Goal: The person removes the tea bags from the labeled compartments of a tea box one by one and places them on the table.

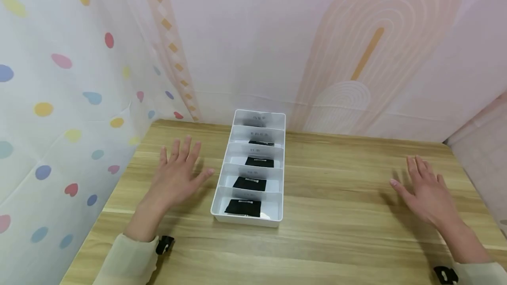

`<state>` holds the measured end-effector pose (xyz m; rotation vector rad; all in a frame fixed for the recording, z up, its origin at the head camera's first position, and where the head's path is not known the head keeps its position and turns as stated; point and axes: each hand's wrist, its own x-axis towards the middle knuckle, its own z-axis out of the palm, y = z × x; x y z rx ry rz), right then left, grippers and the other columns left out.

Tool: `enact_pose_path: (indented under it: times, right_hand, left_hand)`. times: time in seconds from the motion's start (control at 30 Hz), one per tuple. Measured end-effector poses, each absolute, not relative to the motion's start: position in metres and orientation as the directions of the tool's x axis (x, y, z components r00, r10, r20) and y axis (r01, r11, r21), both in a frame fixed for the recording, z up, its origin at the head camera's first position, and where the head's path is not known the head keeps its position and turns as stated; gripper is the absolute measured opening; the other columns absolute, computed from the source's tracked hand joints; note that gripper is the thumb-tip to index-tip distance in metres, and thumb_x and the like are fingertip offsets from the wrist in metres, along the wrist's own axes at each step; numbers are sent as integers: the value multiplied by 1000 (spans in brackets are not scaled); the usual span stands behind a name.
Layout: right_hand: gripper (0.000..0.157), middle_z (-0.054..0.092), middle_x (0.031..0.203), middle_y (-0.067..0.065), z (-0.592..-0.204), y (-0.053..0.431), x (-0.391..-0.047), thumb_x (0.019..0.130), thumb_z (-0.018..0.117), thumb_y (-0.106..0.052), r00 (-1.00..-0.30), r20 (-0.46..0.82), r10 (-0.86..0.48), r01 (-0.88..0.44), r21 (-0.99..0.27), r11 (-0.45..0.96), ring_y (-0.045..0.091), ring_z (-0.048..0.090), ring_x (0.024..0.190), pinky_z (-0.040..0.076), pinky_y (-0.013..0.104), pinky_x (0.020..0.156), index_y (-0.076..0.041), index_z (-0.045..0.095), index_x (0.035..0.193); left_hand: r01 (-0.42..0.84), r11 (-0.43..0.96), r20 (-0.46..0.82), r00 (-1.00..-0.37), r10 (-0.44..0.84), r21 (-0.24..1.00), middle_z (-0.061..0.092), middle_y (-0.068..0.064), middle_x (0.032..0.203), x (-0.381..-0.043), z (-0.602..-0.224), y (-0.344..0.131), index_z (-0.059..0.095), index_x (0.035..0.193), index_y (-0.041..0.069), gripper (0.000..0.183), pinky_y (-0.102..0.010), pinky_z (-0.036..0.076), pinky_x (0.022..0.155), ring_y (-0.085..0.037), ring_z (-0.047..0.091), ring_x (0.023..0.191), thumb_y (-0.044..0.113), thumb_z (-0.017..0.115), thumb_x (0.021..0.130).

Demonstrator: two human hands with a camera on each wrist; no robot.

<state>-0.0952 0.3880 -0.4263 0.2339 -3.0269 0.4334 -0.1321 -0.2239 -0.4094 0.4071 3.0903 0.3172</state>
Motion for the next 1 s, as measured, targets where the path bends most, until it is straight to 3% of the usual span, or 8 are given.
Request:
enact_pose_path:
  times: [0.23, 0.5, 1.0]
  right_hand:
    - [84, 13, 163, 42, -427, 383, -90, 111, 48, -43, -982, 121, -146, -175, -277, 945, 61, 15, 150, 12, 81, 113, 9, 9, 163]
    - [83, 18, 162, 42, -426, 375, -86, 110, 51, -42, -976, 149, -157, -194, -284, 939, 60, 20, 149, 17, 79, 113, 8, 13, 164]
    - [85, 21, 164, 39, -416, 348, -86, 107, 58, -42, -961, 192, -197, -247, -285, 926, 66, 33, 138, 33, 78, 104, 6, 18, 164]
  left_hand:
    - [296, 936, 48, -955, 292, 193, 3, -20, 174, -127, -408, -220, 22, 166, 2, 89, -70, -4, 123, -49, 1, 157, 64, 44, 106]
    - [323, 928, 48, -946, 320, 187, 2, -18, 174, -121, -405, -215, 17, 168, 6, 91, -69, -2, 123, -47, 1, 158, 65, 44, 105]
    - [383, 867, 74, -922, 380, 318, 5, -12, 175, -100, -399, -206, 21, 168, 7, 88, -64, 3, 126, -44, 7, 159, 60, 53, 104]
